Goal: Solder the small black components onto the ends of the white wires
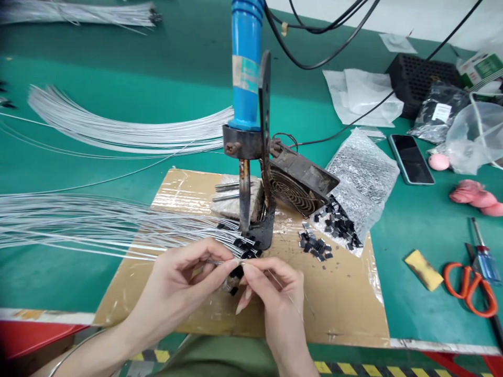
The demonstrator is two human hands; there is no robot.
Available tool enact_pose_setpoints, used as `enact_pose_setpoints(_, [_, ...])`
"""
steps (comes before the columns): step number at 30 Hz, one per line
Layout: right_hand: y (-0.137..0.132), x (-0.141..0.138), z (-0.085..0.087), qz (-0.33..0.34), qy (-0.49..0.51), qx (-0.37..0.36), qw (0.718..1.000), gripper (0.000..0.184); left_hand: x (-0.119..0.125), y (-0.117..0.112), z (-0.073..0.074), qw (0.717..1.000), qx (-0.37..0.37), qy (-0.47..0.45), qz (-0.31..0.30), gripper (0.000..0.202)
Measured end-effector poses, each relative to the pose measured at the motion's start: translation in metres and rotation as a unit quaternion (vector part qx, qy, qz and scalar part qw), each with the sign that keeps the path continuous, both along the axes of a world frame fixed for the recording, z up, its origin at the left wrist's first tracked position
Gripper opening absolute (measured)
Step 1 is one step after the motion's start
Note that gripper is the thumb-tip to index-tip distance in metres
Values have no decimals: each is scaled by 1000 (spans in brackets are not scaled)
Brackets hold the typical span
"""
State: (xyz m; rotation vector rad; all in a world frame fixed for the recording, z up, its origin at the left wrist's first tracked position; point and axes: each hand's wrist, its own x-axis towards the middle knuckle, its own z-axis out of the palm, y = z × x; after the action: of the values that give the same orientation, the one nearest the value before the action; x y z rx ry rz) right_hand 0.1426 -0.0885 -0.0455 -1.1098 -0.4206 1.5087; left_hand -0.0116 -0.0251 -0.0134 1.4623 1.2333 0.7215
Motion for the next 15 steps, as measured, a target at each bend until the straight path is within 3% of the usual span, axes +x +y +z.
enact_pose_setpoints(6, [0,7,1,27,2,-14,1000,19,0,0,-1,1000,1,-6,4,20])
enact_pose_setpoints(15, [-1,-1,2,-6,25,-17,1000,17,1,-4,-5,1000,8,-17,16,17])
